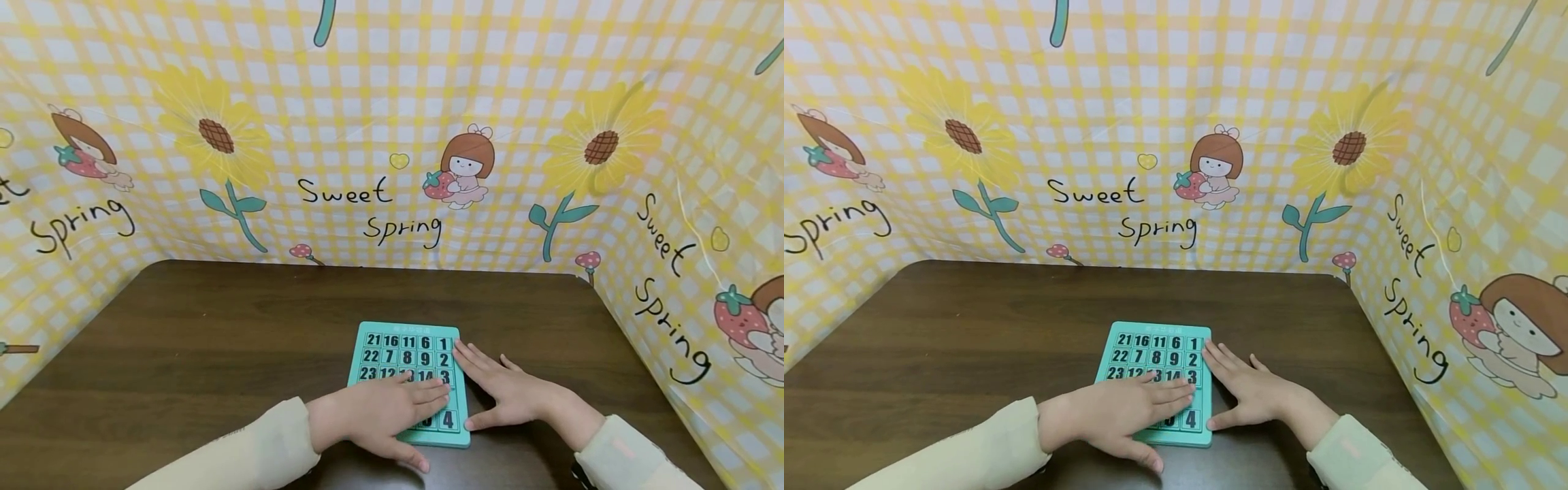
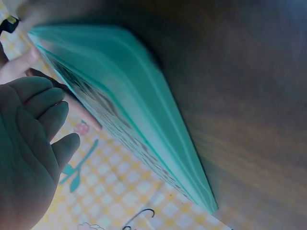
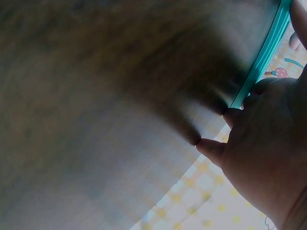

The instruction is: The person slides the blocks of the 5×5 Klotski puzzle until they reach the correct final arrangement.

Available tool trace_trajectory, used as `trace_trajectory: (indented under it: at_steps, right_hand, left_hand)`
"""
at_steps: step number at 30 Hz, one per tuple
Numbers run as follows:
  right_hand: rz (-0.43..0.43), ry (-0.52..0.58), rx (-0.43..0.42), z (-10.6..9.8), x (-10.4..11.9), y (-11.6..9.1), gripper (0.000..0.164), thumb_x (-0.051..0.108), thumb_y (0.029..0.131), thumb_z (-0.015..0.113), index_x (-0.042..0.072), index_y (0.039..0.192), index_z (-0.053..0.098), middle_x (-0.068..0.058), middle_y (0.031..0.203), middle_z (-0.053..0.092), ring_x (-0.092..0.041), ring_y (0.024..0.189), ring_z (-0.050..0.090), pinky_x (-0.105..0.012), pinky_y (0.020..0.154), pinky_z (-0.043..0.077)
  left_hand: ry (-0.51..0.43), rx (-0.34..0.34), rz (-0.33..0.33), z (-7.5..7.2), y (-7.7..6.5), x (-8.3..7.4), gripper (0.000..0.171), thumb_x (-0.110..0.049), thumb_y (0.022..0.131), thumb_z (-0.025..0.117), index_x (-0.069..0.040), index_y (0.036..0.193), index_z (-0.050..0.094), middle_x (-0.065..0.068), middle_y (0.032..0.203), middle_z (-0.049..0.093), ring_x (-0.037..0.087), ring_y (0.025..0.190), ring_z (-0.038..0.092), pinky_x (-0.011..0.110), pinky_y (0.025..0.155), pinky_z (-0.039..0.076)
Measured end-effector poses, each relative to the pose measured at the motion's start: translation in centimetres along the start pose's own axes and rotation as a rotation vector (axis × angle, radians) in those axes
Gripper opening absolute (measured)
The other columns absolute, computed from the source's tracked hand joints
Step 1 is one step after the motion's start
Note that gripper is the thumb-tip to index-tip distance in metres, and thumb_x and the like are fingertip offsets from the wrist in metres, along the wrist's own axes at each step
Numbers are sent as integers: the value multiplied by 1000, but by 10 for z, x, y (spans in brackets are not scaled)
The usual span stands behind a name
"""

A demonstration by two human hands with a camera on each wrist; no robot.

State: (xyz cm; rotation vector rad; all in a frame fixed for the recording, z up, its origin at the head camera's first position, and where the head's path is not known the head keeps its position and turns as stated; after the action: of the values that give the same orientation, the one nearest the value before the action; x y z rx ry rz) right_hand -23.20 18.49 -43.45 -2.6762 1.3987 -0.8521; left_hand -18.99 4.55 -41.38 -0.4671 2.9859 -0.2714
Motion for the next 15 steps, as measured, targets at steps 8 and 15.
trace_trajectory:
  at_steps: [8, 15]
  right_hand:
    - [-6, -5, -6, 0, 0, 0, 109, 67, 86, 62, 13, 161, 5, -7, 169, -2, -36, 155, 3, -78, 110, 10]
    - [-8, -2, -5, 0, 0, 0, 109, 67, 86, 62, 13, 162, 4, -7, 169, -2, -36, 155, 4, -78, 111, 10]
  left_hand:
    - [70, -15, 65, 2, -6, -19, 86, -71, 97, 32, -13, 159, 24, 1, 166, 20, 10, 154, 17, 44, 120, 33]
    - [64, -6, 72, 8, -8, -19, 84, -70, 98, 31, -14, 159, 23, 0, 166, 20, 10, 154, 17, 43, 120, 32]
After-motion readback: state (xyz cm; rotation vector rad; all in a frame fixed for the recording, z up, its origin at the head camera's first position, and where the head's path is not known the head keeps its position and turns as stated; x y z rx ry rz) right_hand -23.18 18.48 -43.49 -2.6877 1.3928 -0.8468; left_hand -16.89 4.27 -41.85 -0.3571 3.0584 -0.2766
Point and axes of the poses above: each hand's wrist, its own y-axis towards the middle knuckle, its own z-axis out of the palm, x = y × z, the point moved 9 cm from there along y, towards the middle knuckle
